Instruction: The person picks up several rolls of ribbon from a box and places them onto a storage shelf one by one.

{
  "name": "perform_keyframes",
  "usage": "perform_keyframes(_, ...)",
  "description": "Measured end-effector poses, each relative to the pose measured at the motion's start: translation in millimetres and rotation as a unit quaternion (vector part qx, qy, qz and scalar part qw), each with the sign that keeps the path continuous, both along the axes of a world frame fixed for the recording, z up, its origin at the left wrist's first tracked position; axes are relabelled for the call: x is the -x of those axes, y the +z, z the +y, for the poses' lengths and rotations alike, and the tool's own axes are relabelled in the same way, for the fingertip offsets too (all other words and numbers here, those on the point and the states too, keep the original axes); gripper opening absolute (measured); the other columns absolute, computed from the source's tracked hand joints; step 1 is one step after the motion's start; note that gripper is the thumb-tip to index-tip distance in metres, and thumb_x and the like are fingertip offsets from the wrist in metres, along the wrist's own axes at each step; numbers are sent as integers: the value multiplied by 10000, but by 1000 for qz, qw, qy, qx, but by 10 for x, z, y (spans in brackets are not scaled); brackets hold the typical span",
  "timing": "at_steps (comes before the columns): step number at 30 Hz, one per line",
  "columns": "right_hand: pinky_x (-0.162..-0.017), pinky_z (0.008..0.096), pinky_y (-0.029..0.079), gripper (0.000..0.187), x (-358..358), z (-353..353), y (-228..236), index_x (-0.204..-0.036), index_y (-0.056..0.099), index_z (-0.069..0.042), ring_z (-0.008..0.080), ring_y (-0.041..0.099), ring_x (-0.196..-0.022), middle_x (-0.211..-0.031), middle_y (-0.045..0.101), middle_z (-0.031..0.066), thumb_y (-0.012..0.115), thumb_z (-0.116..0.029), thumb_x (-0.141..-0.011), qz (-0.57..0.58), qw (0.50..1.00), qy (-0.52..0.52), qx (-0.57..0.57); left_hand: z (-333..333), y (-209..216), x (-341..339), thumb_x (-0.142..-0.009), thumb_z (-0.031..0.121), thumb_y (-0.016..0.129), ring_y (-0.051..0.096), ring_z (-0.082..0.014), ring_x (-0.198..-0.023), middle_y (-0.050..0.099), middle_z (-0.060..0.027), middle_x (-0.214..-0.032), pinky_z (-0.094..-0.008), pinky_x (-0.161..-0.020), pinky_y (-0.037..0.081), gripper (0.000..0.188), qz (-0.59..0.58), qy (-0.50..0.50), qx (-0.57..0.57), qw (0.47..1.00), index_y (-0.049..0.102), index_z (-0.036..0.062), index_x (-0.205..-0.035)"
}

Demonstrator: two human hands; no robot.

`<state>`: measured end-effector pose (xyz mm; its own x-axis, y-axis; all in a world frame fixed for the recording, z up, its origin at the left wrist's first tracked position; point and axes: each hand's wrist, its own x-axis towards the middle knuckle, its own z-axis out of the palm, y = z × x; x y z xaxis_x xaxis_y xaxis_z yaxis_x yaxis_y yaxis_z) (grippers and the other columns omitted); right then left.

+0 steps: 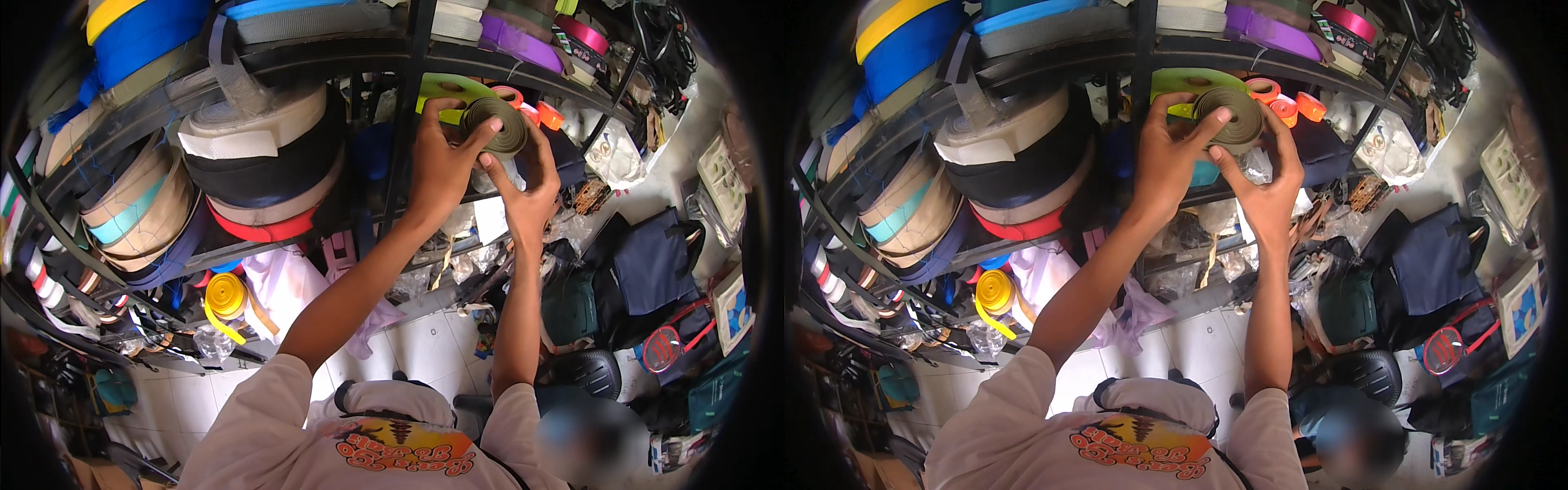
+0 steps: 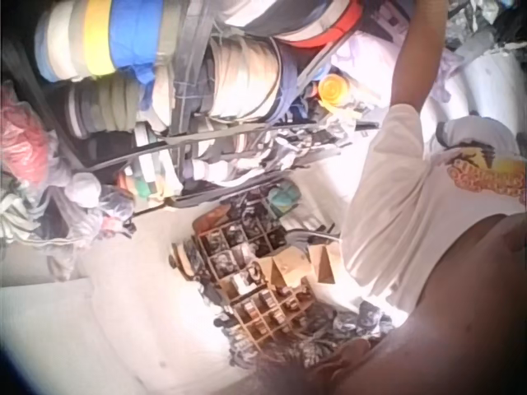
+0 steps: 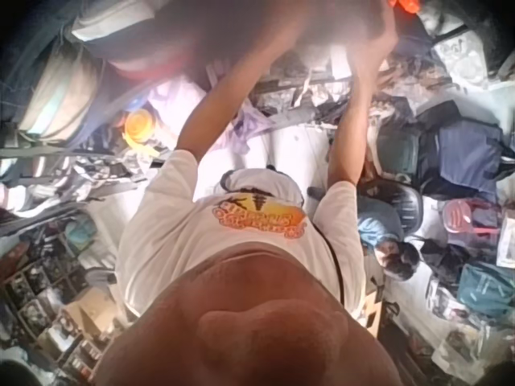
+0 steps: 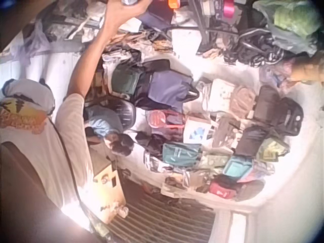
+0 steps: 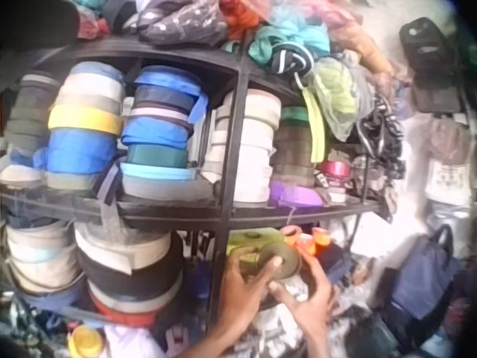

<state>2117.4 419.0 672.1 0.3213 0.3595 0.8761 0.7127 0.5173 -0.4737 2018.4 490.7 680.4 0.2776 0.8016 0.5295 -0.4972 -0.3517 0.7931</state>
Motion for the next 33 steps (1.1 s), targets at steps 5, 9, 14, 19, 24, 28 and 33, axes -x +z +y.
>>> perform_keyframes(5, -904, 345, 457, 602, -173, 110, 88, -1148, 578, 45, 208, 605, -989, -1093, 631, 148, 832, -151, -639, -72, 990, -115, -40, 76, 64, -159, -817, 340, 728, 606, -152, -670, 623, -133, -800, -290, -593, 488, 572, 16, -13, -15, 1000, 485, -53, -1154)
perform_keyframes(9, -856, 336, 475, 561, -374, 328, 79, -1091, 600, 44, 210, 625, -897, -987, 660, 139, 821, -194, -633, -6, 996, -89, -27, 41, 87, -111, -902, 368, 620, 611, -207, -866, 614, -161, -931, -335, -788, 485, 533, 122, 38, -110, 986, 497, -58, -1198)
perform_keyframes(14, -810, 331, 488, 584, -458, 496, 170, -1065, 612, 42, 209, 633, -840, -927, 669, 149, 836, -257, -617, 32, 996, -76, -18, -105, 82, -56, -932, 281, 554, 469, -362, -1156, 472, -258, -1221, -420, -979, 367, 454, 208, 208, -189, 937, 486, -56, -1228)
perform_keyframes(19, -800, 355, 479, 622, -615, 725, 259, -1042, 627, 38, 233, 636, -851, -939, 671, 153, 824, -372, -618, 68, 987, -124, 81, 124, -3, -110, -887, 186, 563, 419, -405, -1208, 467, -268, -1223, -447, -1036, 332, 434, 285, 336, -366, 820, 472, -89, -1210)
perform_keyframes(24, -766, 303, 480, 569, -564, 765, 407, -957, 652, 58, 212, 644, -841, -894, 681, 157, 811, -394, -649, 39, 980, -108, 160, 205, -119, -186, -871, 166, 562, 399, -415, -1234, 467, -273, -1253, -454, -1072, 307, 447, 290, 337, -381, 810, 459, -102, -1214)
perform_keyframes(28, -805, 327, 476, 564, -568, 918, 410, -1005, 658, 45, 238, 657, -893, -966, 691, 155, 792, -390, -672, -13, 975, -130, 180, 205, -120, -190, -868, 156, 558, 404, -408, -1228, 477, -266, -1244, -451, -1067, 310, 450, 291, 344, -380, 808, 452, -104, -1220)
perform_keyframes(33, -843, 334, 466, 528, -705, 993, 390, -1052, 663, 6, 244, 654, -906, -996, 690, 132, 770, -384, -713, -33, 972, -120, 201, 161, -57, -207, -870, 129, 545, 402, -422, -1224, 473, -279, -1235, -452, -1059, 318, 438, 282, 330, -376, 818, 439, -119, -1215)
